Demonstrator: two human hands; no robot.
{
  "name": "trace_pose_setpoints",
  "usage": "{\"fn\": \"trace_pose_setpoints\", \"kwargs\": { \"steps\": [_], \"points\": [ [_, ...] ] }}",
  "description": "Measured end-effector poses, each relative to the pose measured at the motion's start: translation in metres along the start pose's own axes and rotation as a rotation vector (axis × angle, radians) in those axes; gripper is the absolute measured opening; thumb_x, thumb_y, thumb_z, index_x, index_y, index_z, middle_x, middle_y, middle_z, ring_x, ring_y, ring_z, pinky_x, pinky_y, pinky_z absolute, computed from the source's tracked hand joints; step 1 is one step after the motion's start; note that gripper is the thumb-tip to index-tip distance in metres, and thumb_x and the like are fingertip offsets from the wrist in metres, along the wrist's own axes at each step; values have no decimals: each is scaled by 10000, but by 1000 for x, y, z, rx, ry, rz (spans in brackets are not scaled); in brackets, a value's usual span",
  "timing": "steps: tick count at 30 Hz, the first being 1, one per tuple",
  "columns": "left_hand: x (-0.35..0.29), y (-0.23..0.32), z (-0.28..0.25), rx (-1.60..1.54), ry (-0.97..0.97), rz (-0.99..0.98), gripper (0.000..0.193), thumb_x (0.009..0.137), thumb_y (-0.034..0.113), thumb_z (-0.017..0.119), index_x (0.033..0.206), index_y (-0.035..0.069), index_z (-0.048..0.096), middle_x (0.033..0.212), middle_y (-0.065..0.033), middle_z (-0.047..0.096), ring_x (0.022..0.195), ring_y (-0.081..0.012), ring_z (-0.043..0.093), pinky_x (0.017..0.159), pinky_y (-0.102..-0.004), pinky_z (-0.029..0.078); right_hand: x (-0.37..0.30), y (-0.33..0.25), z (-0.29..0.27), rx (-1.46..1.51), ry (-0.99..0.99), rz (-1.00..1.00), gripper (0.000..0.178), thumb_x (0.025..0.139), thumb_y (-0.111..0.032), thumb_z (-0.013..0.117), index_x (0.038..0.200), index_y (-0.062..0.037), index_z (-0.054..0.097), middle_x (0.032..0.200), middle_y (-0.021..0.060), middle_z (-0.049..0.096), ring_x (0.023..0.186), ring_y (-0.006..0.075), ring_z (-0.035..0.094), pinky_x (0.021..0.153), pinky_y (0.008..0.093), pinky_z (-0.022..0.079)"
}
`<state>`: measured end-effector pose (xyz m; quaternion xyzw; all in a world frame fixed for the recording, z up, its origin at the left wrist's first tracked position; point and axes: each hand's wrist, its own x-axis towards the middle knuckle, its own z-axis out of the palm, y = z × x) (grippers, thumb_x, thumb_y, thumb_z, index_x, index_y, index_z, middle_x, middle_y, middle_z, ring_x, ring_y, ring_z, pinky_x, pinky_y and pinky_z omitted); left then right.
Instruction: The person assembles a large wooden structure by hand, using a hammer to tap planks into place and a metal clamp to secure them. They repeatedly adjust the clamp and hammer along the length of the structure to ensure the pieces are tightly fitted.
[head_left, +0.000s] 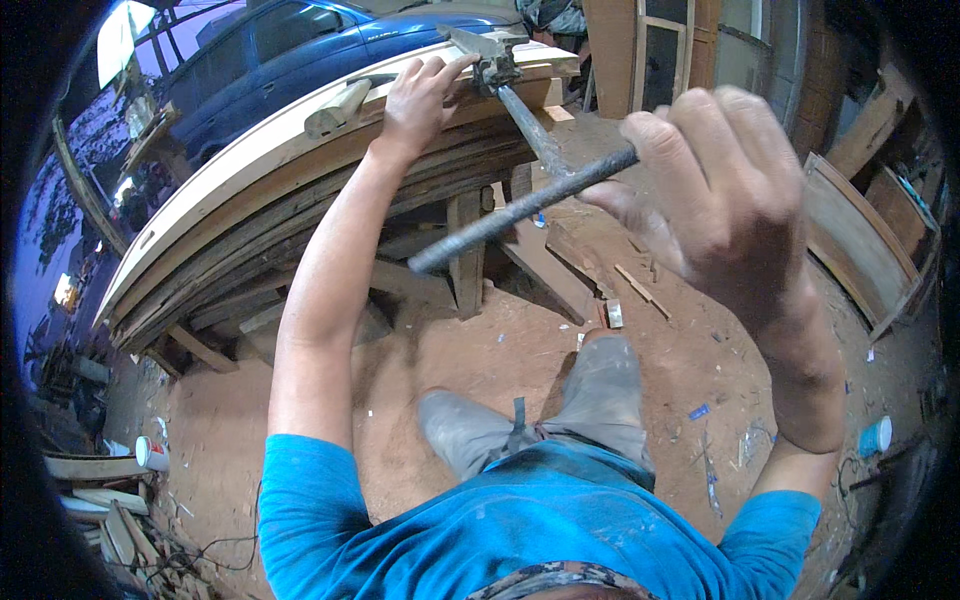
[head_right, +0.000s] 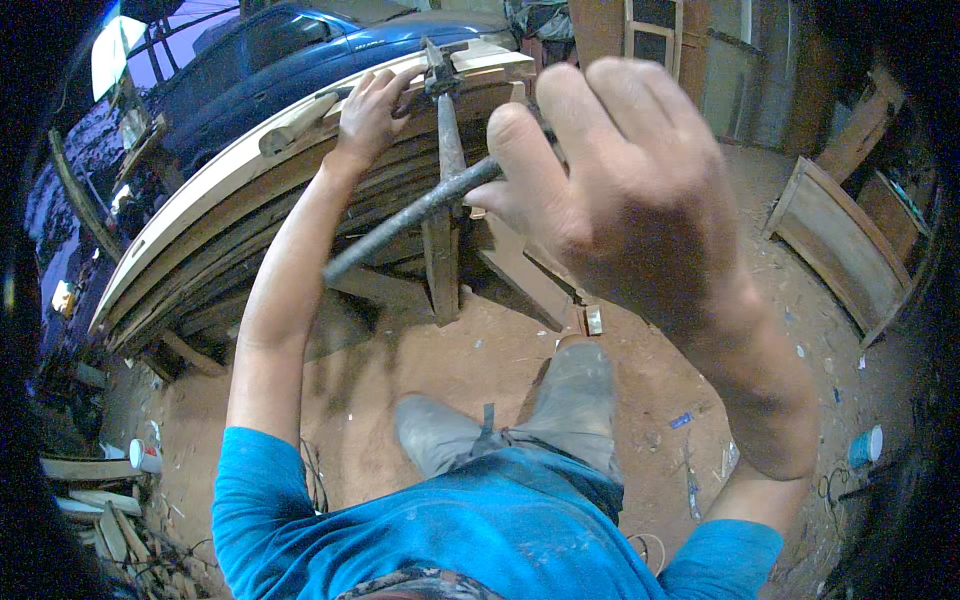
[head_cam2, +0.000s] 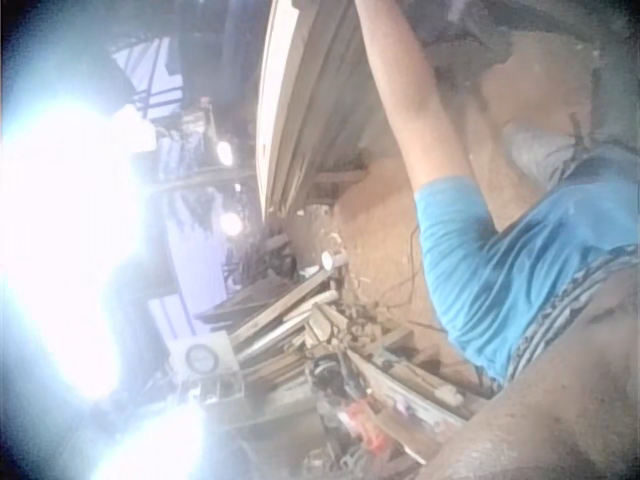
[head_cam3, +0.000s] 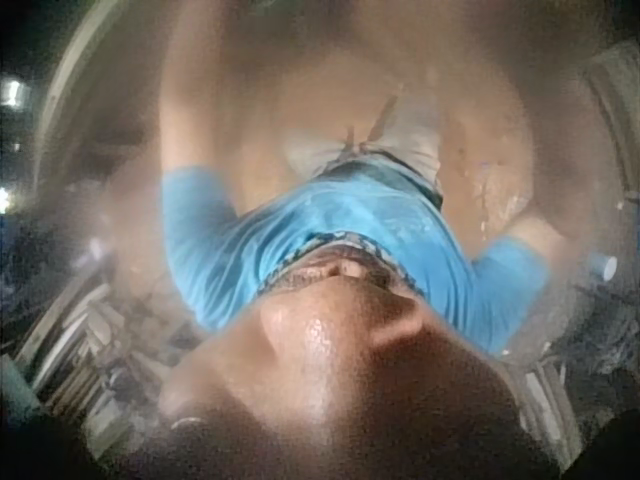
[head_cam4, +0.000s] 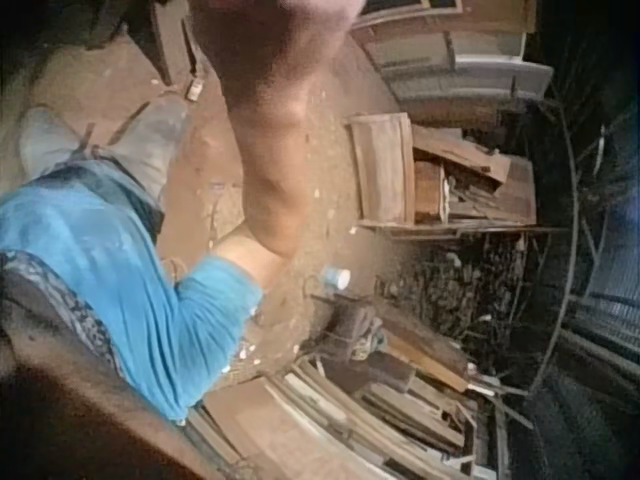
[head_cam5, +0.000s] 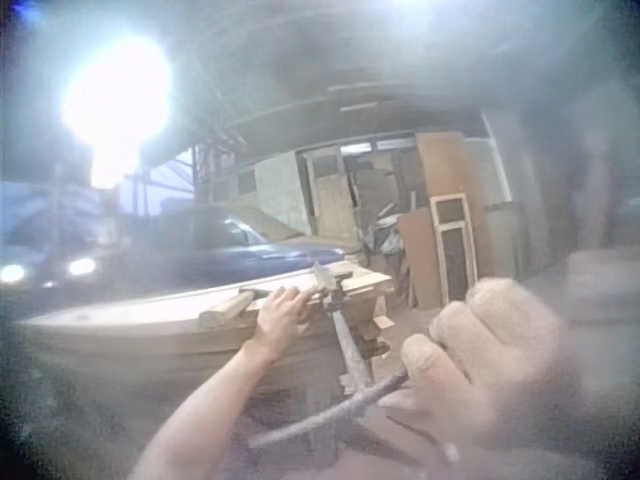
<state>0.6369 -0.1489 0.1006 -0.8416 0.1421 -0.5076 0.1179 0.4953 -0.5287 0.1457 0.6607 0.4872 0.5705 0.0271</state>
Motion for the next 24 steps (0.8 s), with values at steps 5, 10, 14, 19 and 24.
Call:
{"fn": "trace_pose_setpoints", "kwargs": {
  "steps": [5, 10, 14, 19, 24],
  "points": [
    [3, -6, 12, -44, 85, 47, 755, 752, 106, 801, 1438, 271, 533, 982, -65, 606, 958, -283, 599, 870, -410, 529, -15, -29, 29, 434, 78, 392, 496, 857, -338, 779, 1174, 3, 609, 690, 130, 604, 595, 295, 620, 542, 410, 470],
    [0, 6, -12, -22, 55, 18, 636, 804, 137, 775, 1401, 230, 576, 1092, -88, 637, 1067, -297, 603, 935, -435, 499, -19, -55, 24, 964, -64, 807, 583, 939, -377, 716, 1306, 52, 571, 533, 144, 544, 463, 294, 578, 474, 439, 418],
    [-29, 77, -24, -341, 372, -300, 440, 936, 179, 728, 1334, 45, 595, 1197, -132, 646, 1124, -290, 604, 1010, -428, 453, -28, -34, 35, 721, 215, 476, 475, 950, -318, 688, 1280, 11, 600, 889, 172, 626, 816, 301, 656, 719, 428, 527],
    [-102, 204, -84, -1825, 7, -844, 689, 1034, 569, 424, 1408, -5, 492, 1270, -174, 630, 1116, -288, 635, 1058, -461, 468, 38, 7, 21, 132, 583, -237, 143, 832, -211, 685, 920, -100, 702, 1117, 65, 631, 1118, 229, 615, 1063, 416, 487],
    [-86, 243, -135, -1970, -263, -599, 459, 1025, 370, 608, 1280, -9, 564, 1088, -95, 664, 877, -130, 650, 822, -306, 525, 71, 41, 30, 115, 334, -563, 121, 826, -210, 699, 795, -94, 717, 1010, 17, 651, 1036, 207, 642, 971, 345, 529]
  ]
}}
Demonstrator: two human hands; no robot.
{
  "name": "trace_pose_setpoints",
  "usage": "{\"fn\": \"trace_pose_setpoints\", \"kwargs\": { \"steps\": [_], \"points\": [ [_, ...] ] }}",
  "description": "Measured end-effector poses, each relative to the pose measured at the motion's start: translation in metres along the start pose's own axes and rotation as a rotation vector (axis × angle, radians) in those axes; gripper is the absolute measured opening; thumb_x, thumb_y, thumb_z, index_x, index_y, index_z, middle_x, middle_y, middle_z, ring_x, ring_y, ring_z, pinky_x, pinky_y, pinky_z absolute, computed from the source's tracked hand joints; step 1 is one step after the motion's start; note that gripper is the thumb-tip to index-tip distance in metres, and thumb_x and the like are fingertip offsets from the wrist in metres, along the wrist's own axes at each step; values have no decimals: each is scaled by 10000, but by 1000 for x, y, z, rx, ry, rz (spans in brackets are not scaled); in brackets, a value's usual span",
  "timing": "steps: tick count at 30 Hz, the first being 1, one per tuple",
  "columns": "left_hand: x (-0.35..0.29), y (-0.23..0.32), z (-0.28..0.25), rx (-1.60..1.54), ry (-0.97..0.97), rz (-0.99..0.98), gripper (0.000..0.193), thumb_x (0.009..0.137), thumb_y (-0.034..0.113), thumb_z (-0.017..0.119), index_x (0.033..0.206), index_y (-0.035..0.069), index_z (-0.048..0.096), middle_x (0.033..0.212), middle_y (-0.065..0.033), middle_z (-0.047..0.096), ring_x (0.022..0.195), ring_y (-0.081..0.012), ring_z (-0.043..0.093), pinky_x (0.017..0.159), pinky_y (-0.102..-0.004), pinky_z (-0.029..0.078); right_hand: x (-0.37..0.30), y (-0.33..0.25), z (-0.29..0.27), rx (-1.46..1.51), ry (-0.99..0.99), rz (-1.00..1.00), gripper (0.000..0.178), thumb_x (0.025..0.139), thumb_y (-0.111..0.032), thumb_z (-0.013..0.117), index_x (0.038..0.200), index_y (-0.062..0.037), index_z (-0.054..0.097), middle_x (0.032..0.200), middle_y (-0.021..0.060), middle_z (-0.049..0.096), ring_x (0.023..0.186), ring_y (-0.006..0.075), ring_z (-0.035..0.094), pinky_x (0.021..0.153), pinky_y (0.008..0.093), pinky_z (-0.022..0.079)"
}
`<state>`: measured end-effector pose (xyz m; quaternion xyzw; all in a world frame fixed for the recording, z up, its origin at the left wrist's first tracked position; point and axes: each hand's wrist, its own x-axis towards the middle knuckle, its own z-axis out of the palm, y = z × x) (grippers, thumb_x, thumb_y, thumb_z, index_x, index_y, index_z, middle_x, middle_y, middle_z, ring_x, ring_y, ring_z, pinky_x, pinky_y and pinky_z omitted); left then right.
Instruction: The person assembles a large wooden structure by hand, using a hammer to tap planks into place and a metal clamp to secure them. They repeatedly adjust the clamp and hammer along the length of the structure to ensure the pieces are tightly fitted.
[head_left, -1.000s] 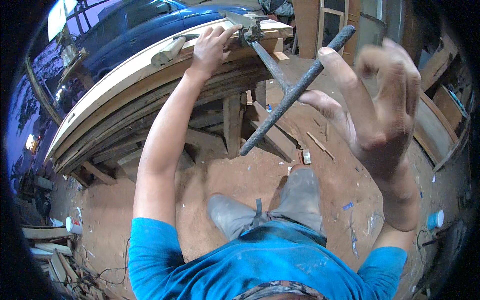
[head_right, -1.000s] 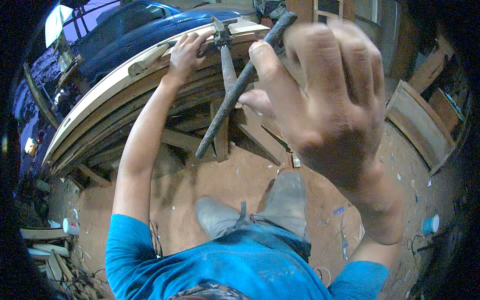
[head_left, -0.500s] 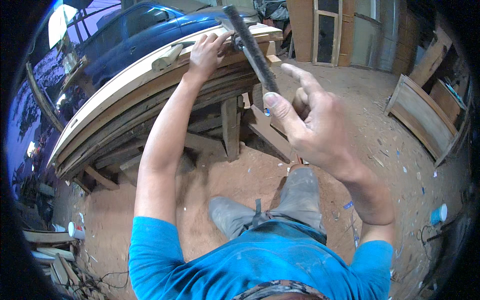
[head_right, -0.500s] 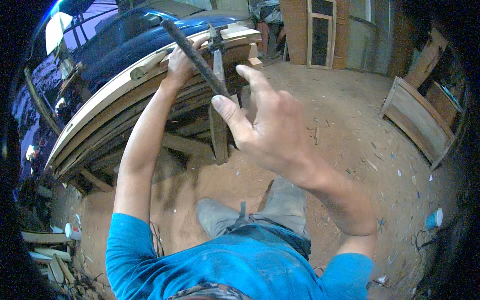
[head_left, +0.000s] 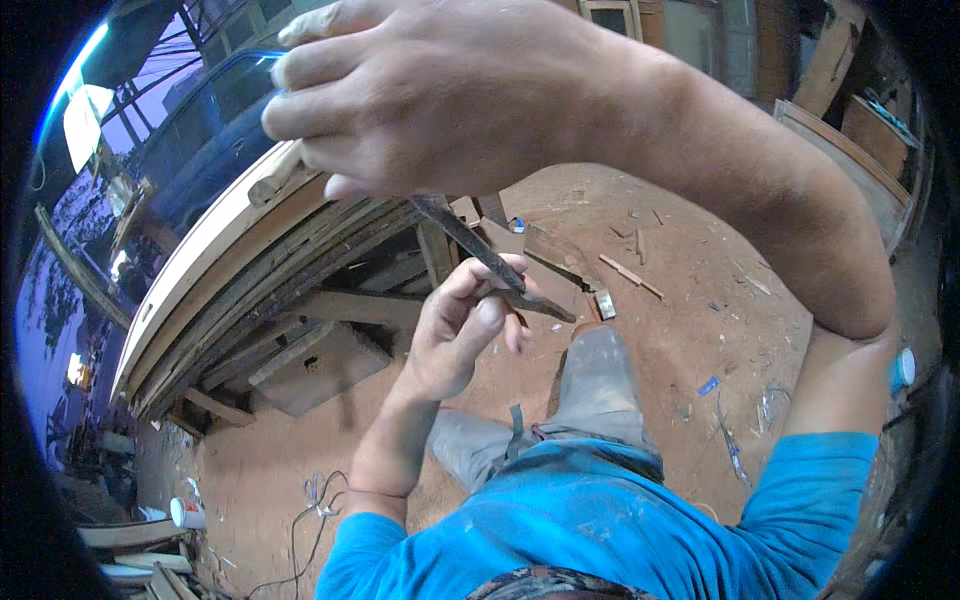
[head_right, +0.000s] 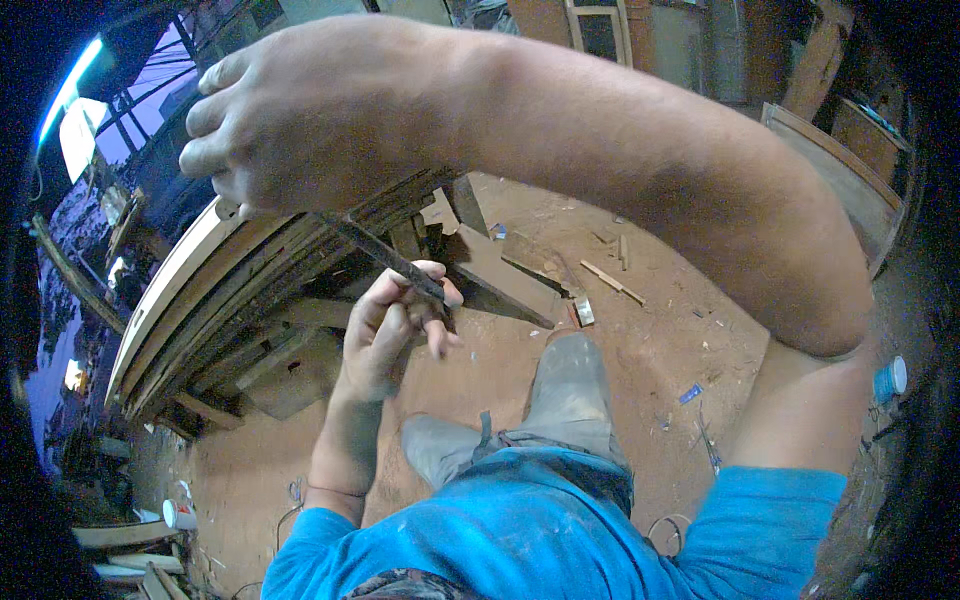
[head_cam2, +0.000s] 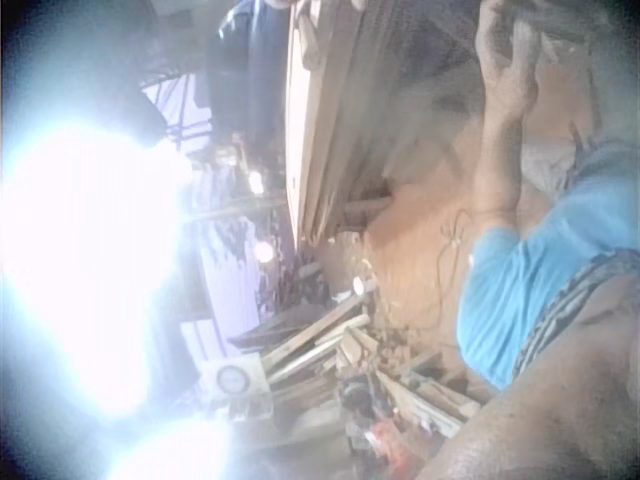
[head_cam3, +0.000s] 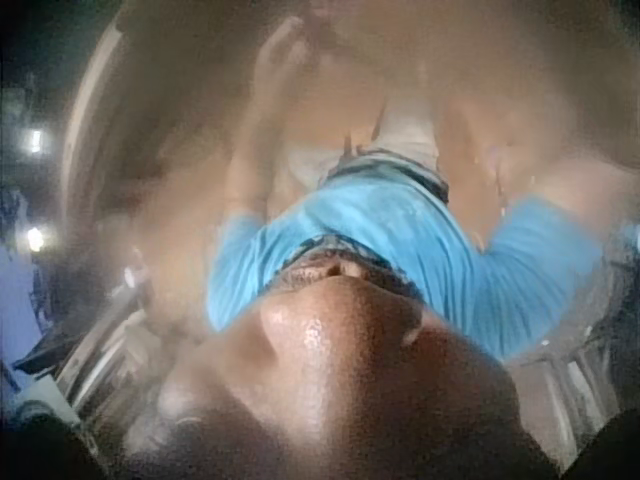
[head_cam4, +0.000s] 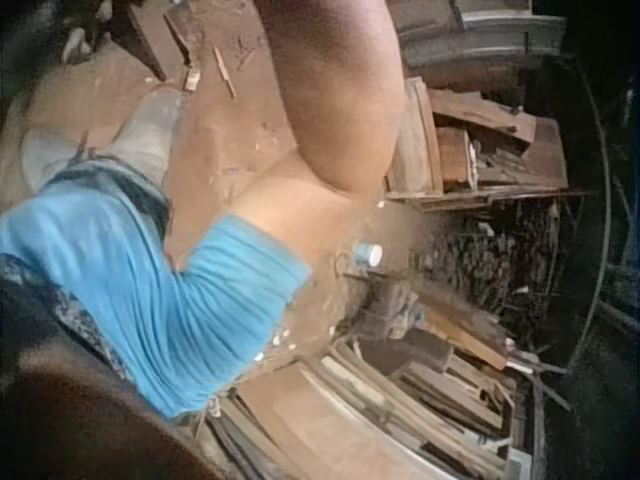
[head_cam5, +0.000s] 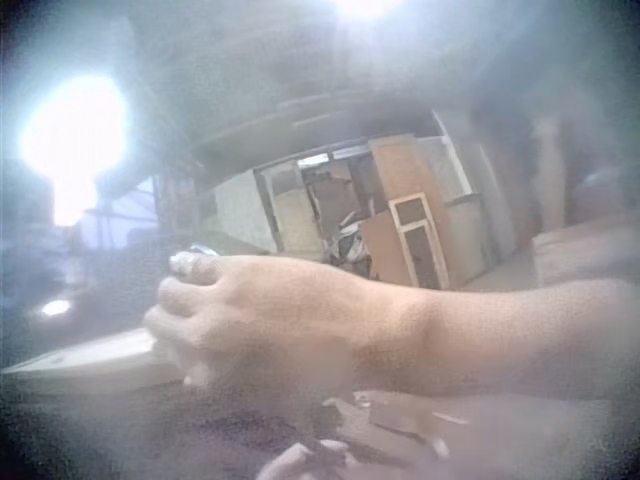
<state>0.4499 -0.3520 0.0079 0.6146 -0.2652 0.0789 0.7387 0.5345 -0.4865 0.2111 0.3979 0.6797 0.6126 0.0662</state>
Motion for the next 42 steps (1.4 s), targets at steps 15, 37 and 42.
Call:
{"fn": "trace_pose_setpoints", "kwargs": {
  "steps": [15, 37, 42],
  "points": [
    [10, 106, -52, 906, 557, 526, 455, 1065, 336, 554, 1321, -39, 540, 759, 17, 450, 677, -74, 472, 651, -205, 394, -61, -107, -27, 139, -139, 1054, 475, 813, -486, 793, 884, -31, 679, 825, 110, 590, 783, 257, 567, 673, 367, 461],
    [157, 147, 54, 791, 4, 143, 477, 1087, 397, 432, 853, 25, 618, 816, -80, 603, 730, -205, 549, 713, -341, 444, 11, -181, 90, 1792, 1044, 1148, 293, 951, -278, 720, 892, -4, 633, 747, 37, 574, 707, 114, 527, 616, 316, 414],
    [166, 140, 44, 1139, -279, -298, 653, 1044, 514, 445, 1233, -84, 626, 1005, -153, 704, 926, -232, 655, 909, -352, 494, 54, -215, 126, 1664, 1132, 1139, 325, 932, -319, 735, 951, -20, 610, 850, 116, 591, 757, 216, 576, 643, 364, 438]
  ]
}}
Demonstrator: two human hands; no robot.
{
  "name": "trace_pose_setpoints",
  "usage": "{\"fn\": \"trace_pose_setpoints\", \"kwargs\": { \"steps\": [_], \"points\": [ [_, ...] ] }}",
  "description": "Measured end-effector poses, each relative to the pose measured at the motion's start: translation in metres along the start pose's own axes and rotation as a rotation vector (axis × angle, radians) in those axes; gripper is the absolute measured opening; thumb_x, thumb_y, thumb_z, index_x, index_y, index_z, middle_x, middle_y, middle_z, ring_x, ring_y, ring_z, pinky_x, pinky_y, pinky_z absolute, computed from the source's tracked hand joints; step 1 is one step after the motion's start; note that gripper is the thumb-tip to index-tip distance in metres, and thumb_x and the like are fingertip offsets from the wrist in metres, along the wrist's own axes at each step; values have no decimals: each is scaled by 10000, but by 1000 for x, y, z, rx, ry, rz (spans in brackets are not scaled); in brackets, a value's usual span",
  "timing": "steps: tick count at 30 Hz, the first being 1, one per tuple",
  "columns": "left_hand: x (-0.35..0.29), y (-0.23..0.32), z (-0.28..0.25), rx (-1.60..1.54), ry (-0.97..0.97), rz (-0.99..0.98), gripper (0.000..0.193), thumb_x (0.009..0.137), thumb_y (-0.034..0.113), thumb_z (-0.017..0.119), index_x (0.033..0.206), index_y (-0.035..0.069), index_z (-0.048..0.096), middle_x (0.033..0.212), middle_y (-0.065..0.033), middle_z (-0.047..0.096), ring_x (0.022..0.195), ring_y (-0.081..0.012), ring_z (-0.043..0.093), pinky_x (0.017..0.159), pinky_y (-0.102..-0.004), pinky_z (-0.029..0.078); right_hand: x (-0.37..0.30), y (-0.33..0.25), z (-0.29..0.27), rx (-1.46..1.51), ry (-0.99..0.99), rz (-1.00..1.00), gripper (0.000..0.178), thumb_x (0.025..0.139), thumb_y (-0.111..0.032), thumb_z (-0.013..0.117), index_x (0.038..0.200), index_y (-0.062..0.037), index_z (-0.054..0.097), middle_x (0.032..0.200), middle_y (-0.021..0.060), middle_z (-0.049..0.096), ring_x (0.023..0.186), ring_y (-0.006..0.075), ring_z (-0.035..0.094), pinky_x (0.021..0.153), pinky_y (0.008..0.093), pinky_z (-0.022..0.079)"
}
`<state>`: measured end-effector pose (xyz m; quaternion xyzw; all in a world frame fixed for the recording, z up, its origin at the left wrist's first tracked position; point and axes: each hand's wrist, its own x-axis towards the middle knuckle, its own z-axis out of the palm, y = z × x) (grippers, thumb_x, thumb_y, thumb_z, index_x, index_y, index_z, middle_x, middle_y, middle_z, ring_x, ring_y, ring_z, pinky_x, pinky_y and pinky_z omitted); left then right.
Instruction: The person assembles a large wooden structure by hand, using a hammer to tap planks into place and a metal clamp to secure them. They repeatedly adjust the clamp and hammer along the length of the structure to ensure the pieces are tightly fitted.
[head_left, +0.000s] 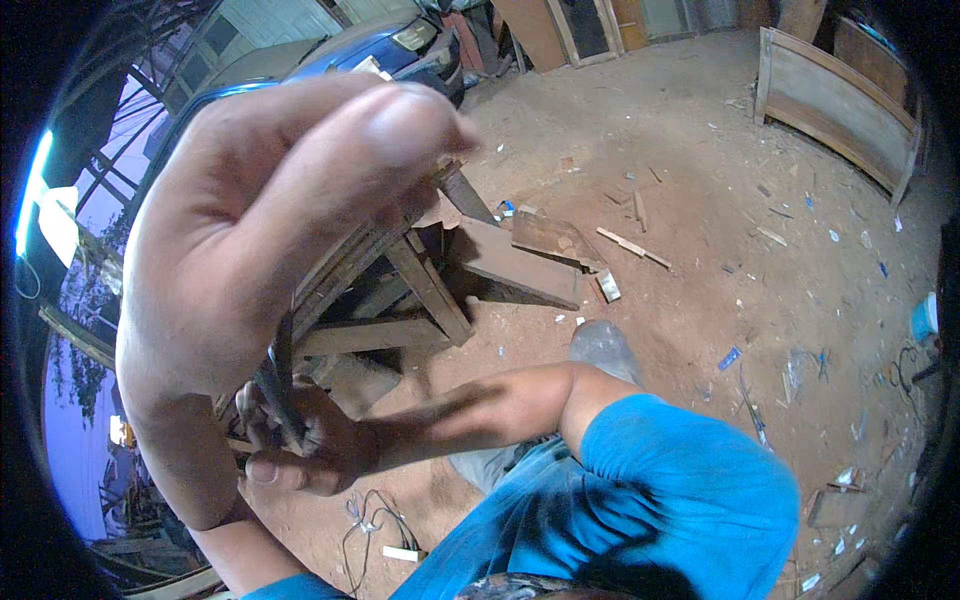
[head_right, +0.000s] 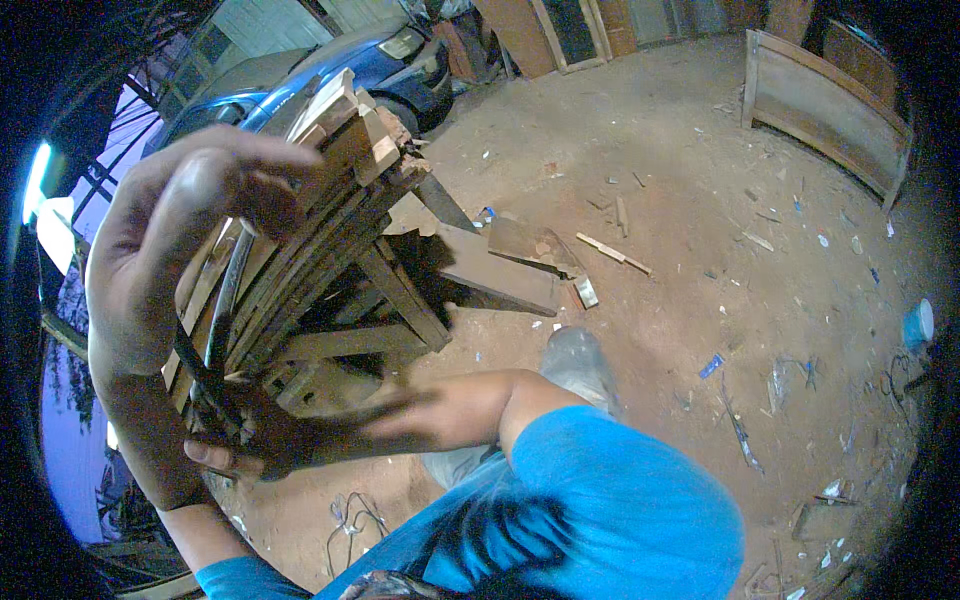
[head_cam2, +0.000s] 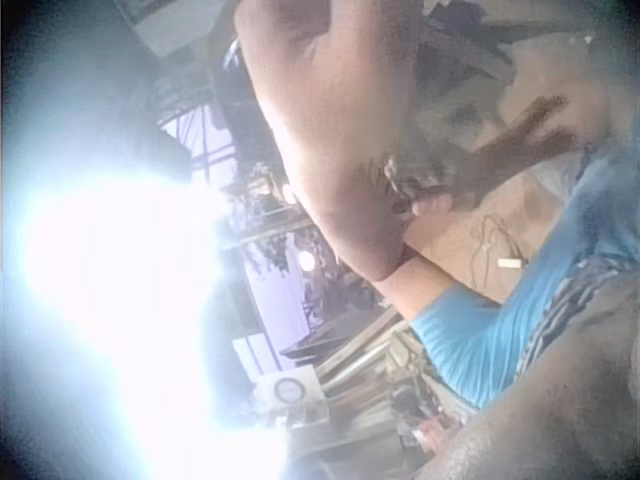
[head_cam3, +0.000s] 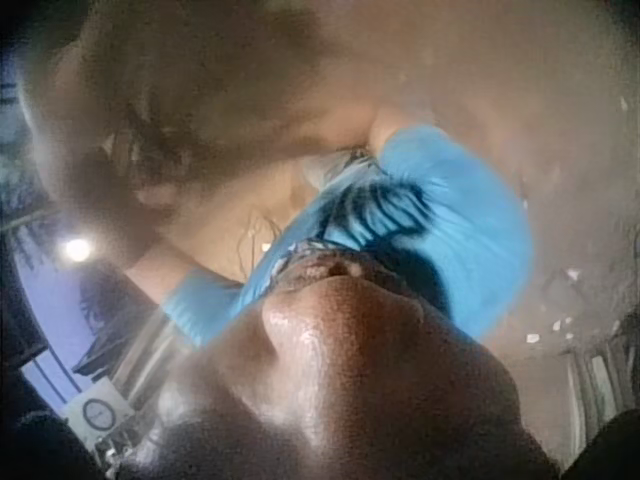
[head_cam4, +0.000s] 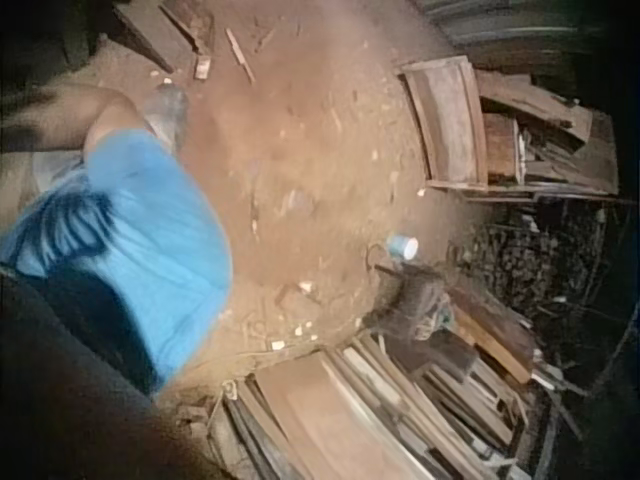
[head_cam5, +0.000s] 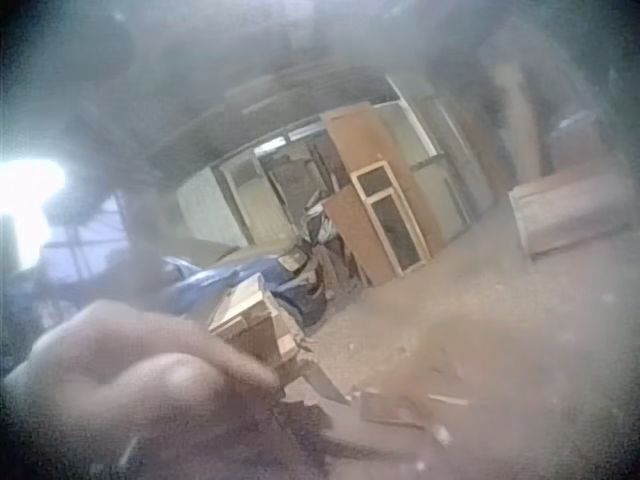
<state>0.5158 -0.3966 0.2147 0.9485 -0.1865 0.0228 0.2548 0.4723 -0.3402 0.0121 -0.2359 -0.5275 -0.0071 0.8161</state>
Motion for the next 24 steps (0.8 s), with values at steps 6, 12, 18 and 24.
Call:
{"fn": "trace_pose_setpoints", "kwargs": {
  "steps": [6, 12, 18, 24],
  "points": [
    [-104, -110, -7, -483, 1002, 460, 857, 992, 727, 323, 1431, 18, 520, 1215, -193, 641, 1124, -302, 616, 1003, -480, 465, 26, -76, -97, -715, 54, -515, 300, 897, -328, 720, 959, -51, 621, 903, 123, 593, 812, 294, 587, 772, 435, 509],
    [-120, -141, 137, -899, 1259, 696, 761, 996, 752, 318, 1115, 64, 622, 935, -87, 542, 911, -237, 555, 864, -405, 481, 135, -153, -116, -1348, -397, -1238, 213, 766, -315, 653, 793, -111, 705, 904, 50, 626, 943, 220, 613, 806, 419, 523],
    [-77, -103, 127, -868, 1638, 826, 633, 1048, 655, 337, 758, 139, 562, 716, -9, 482, 726, -176, 538, 763, -373, 488, 163, -216, -84, -1828, -1195, -908, 223, 826, -306, 641, 692, -172, 758, 672, -41, 666, 669, 177, 647, 655, 360, 463],
    [-89, -98, 80, -1059, 1709, 920, 470, 1091, 412, 468, 694, 160, 483, 638, 25, 428, 581, -114, 425, 636, -314, 415, 117, -183, -119, -1612, -717, -673, 335, 902, -385, 620, 722, -104, 587, 641, 4, 522, 591, 144, 561, 520, 309, 390]
  ]
}}
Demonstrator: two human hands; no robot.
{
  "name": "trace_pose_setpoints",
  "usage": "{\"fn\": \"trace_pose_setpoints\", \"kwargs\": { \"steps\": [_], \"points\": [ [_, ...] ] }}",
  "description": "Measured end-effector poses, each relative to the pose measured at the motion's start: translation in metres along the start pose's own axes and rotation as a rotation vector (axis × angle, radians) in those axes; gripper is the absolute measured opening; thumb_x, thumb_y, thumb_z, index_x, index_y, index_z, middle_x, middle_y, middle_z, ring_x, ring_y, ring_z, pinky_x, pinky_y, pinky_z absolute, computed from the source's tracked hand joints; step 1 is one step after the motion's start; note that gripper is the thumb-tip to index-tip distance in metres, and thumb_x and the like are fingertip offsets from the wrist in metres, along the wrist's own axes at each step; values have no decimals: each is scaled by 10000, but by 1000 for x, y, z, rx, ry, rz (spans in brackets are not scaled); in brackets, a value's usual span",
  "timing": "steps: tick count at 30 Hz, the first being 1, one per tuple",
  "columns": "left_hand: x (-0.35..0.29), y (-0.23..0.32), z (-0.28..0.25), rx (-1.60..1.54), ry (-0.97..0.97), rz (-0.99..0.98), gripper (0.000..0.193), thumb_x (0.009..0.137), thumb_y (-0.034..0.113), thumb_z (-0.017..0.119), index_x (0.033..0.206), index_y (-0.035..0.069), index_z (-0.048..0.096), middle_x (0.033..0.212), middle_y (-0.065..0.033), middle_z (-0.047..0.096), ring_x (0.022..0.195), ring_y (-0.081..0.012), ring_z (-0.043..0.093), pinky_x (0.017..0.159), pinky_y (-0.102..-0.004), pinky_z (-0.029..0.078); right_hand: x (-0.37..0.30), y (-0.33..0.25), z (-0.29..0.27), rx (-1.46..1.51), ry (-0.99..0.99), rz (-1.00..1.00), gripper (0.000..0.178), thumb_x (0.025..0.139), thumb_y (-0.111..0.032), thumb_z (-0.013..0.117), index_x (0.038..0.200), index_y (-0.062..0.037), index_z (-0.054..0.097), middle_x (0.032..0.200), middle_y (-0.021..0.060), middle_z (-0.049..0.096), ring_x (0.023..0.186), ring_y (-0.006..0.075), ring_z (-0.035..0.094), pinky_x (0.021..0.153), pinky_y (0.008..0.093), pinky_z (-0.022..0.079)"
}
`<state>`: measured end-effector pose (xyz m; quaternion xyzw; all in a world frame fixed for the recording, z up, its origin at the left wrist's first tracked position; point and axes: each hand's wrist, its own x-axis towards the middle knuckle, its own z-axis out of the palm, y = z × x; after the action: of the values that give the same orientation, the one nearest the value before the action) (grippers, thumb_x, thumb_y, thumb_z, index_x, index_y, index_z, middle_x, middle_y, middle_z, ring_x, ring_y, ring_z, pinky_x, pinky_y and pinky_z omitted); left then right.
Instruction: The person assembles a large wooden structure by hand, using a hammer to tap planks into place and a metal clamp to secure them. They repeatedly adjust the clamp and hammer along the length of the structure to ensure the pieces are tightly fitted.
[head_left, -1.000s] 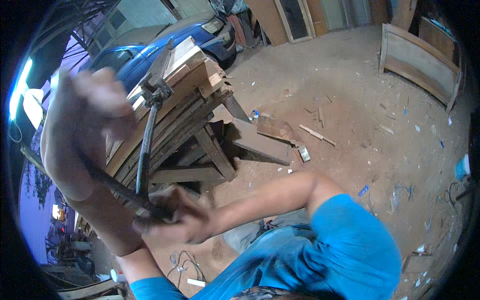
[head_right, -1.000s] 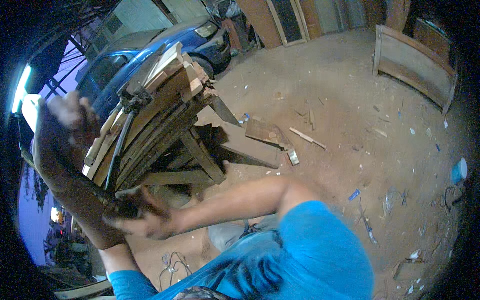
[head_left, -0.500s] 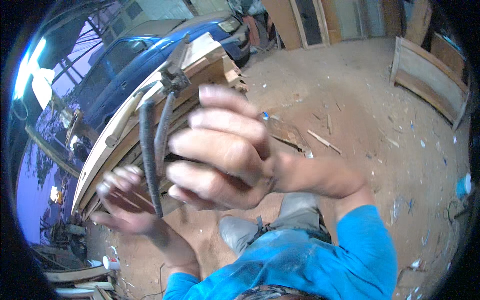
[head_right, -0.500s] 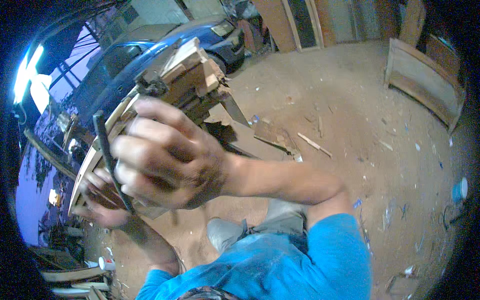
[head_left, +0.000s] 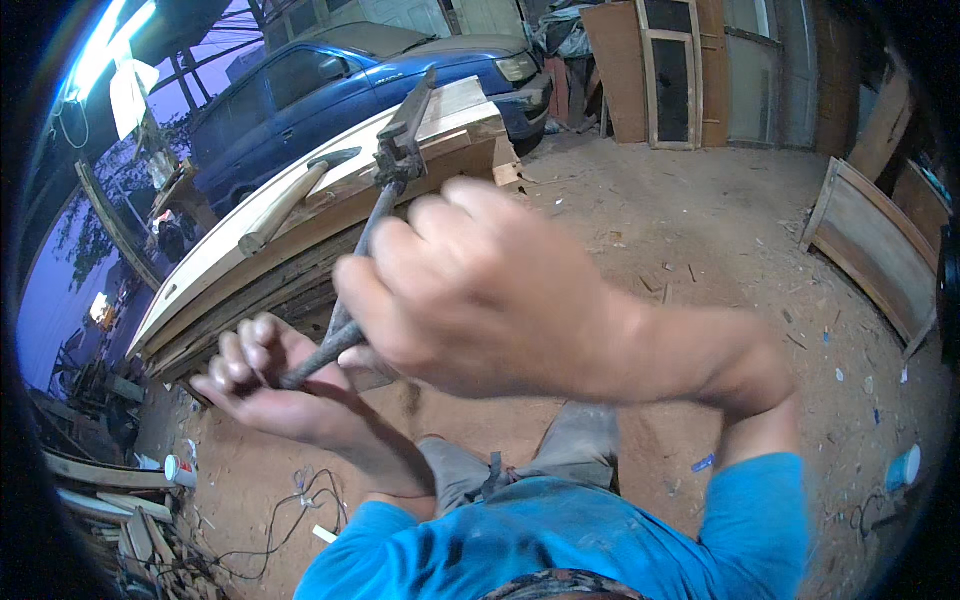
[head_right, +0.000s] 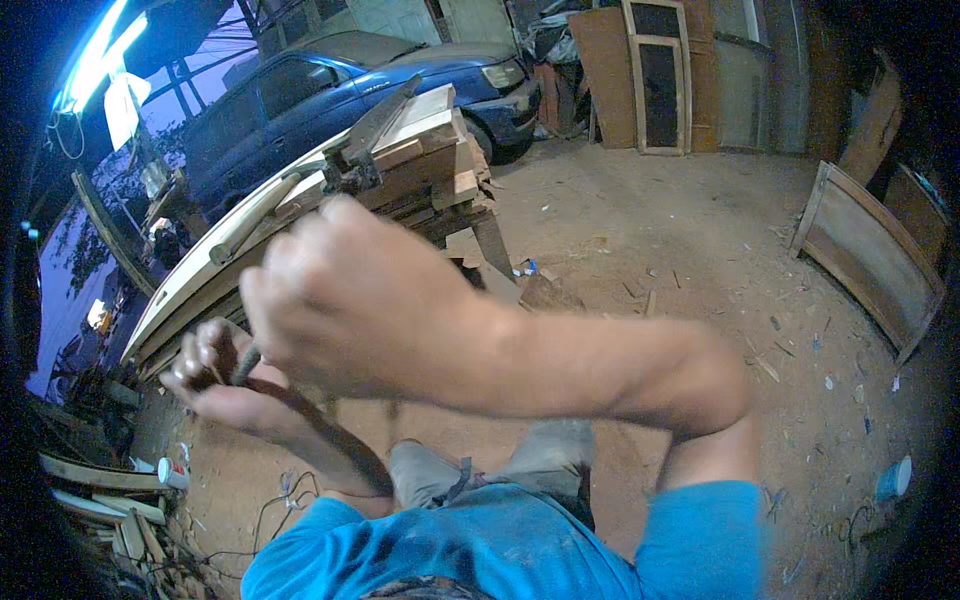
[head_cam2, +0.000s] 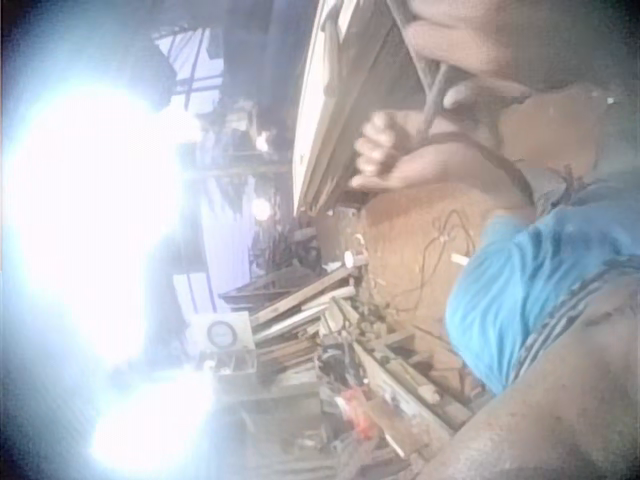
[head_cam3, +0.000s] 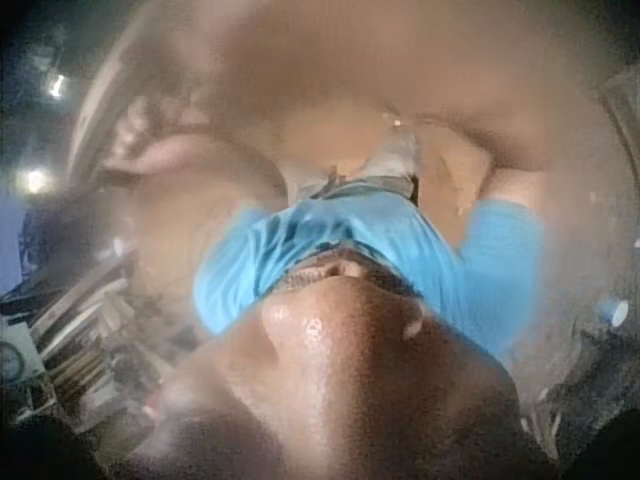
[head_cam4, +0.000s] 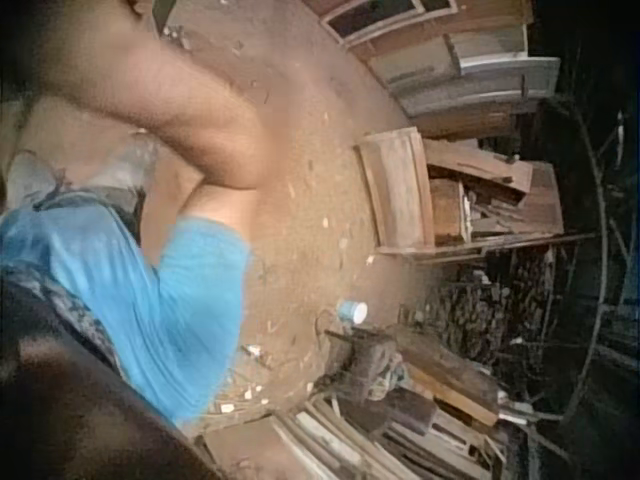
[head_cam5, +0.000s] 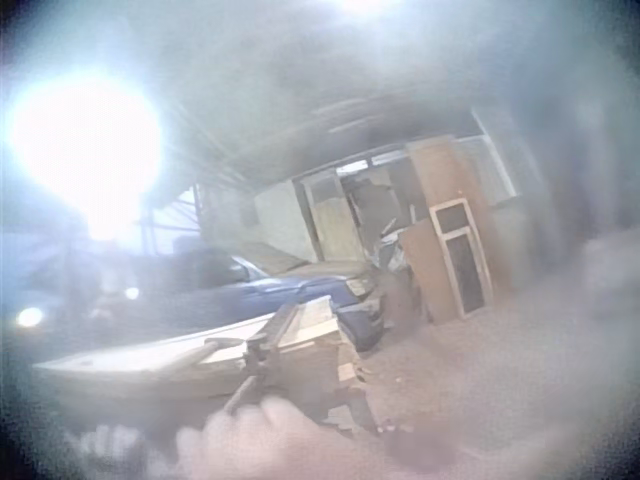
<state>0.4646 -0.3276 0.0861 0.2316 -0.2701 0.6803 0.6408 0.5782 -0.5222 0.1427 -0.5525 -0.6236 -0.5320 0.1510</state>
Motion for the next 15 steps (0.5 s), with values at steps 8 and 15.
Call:
{"fn": "trace_pose_setpoints", "kwargs": {
  "steps": [8, 15],
  "points": [
    [104, -9, 72, -17, -851, -633, 482, 1131, 336, 341, 744, 98, 501, 661, -20, 446, 482, -117, 400, 418, -243, 413, -41, -87, 29, 737, -15, 690, 501, 917, -419, 723, 973, 18, 486, 707, 135, 551, 550, 300, 625, 473, 364, 490],
    [92, -23, 96, 17, -759, -689, 541, 1118, 304, 383, 635, 112, 532, 559, -15, 414, 321, -91, 329, 269, -239, 355, -52, -117, 64, 1317, 351, 767, 486, 964, -346, 685, 1168, 33, 459, 703, 188, 605, 576, 389, 647, 495, 483, 499]
  ]
}}
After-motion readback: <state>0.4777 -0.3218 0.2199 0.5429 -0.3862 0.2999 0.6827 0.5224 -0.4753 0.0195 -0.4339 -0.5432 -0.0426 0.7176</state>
